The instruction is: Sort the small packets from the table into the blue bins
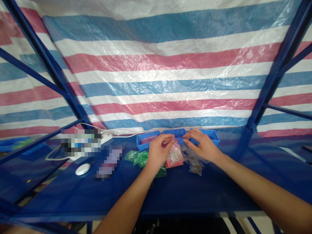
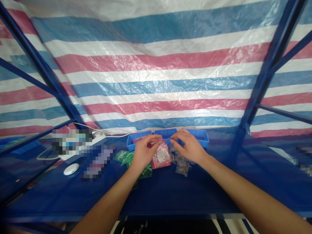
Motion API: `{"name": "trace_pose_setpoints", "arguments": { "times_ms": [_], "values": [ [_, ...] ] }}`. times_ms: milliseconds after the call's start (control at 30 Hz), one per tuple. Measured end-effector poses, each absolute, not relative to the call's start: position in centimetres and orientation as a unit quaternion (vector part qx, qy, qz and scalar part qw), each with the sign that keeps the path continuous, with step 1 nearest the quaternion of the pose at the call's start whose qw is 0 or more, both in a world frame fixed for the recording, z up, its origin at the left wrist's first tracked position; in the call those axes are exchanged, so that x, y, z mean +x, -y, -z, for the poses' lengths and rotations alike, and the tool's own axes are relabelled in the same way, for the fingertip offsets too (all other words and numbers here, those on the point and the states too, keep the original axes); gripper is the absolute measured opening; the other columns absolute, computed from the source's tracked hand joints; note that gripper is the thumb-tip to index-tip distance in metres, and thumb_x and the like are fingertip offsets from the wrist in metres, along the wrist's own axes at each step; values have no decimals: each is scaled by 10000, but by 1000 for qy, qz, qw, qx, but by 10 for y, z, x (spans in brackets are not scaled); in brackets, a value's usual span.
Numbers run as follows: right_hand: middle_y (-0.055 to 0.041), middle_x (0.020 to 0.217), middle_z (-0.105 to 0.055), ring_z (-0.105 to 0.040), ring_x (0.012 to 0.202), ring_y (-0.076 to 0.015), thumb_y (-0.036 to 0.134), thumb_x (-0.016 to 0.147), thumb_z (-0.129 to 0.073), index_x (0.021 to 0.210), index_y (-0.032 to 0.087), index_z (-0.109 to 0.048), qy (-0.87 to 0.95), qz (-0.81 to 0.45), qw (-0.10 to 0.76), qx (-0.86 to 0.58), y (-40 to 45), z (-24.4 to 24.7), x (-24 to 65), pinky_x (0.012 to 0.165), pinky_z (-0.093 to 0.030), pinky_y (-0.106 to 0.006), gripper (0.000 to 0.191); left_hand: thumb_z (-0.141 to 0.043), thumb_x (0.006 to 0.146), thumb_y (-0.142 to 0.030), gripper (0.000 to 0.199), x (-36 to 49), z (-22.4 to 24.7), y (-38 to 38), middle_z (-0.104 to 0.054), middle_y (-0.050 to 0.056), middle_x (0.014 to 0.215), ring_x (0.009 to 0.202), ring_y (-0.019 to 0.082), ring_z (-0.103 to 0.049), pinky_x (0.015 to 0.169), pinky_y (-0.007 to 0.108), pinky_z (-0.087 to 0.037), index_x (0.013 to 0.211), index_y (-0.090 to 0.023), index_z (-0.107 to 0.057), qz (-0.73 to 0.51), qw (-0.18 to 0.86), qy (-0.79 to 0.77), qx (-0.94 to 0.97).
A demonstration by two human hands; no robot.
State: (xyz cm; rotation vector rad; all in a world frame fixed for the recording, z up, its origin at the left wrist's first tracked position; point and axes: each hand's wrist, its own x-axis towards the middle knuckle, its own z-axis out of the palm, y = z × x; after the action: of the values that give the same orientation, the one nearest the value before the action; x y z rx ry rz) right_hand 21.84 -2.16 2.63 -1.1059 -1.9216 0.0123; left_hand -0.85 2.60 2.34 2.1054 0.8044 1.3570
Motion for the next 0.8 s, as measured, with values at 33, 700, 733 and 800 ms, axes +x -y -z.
{"name": "trace_pose_setpoints", "arguments": {
  "times_ms": [33, 700, 733, 800],
  "values": [
    [-81, 1074, -746, -646, 1088, -289, 393, 977, -591, 1117, 265, -716, 782, -22, 444, -436, 23, -25, 215, 1005, -503, -455, 227, -700, 906, -322, 213, -8, -23, -26, -772, 69, 1093, 988, 225, -737, 948, 389, -580, 1080, -205, -736, -502, 274, -290, 767],
    [-28, 956, -781, -718, 847, -215, 493, 815, -789, 960, 237, -705, 567, -417, 609, -365, 13, -6, 196, 795, -565, -344, 306, -776, 833, -413, 457, -1, -17, -25, -762, 79, 1038, 896, 217, -734, 784, 326, -596, 1208, -188, -646, -446, 444, -271, 728],
    [-28, 953, -778, -715, 848, -215, 495, 819, -785, 962, 237, -706, 564, -418, 612, -364, 13, -6, 196, 798, -564, -347, 306, -776, 829, -424, 433, -1, -17, -25, -763, 74, 1020, 872, 215, -730, 762, 320, -593, 1172, -187, -662, -445, 433, -279, 732],
    [-28, 954, -773, -709, 855, -214, 489, 826, -781, 950, 235, -711, 565, -415, 613, -364, 13, -6, 196, 814, -560, -347, 292, -769, 833, -432, 374, -1, -17, -24, -760, 69, 993, 871, 213, -719, 775, 319, -584, 1095, -179, -687, -454, 416, -285, 734]
  ]
}}
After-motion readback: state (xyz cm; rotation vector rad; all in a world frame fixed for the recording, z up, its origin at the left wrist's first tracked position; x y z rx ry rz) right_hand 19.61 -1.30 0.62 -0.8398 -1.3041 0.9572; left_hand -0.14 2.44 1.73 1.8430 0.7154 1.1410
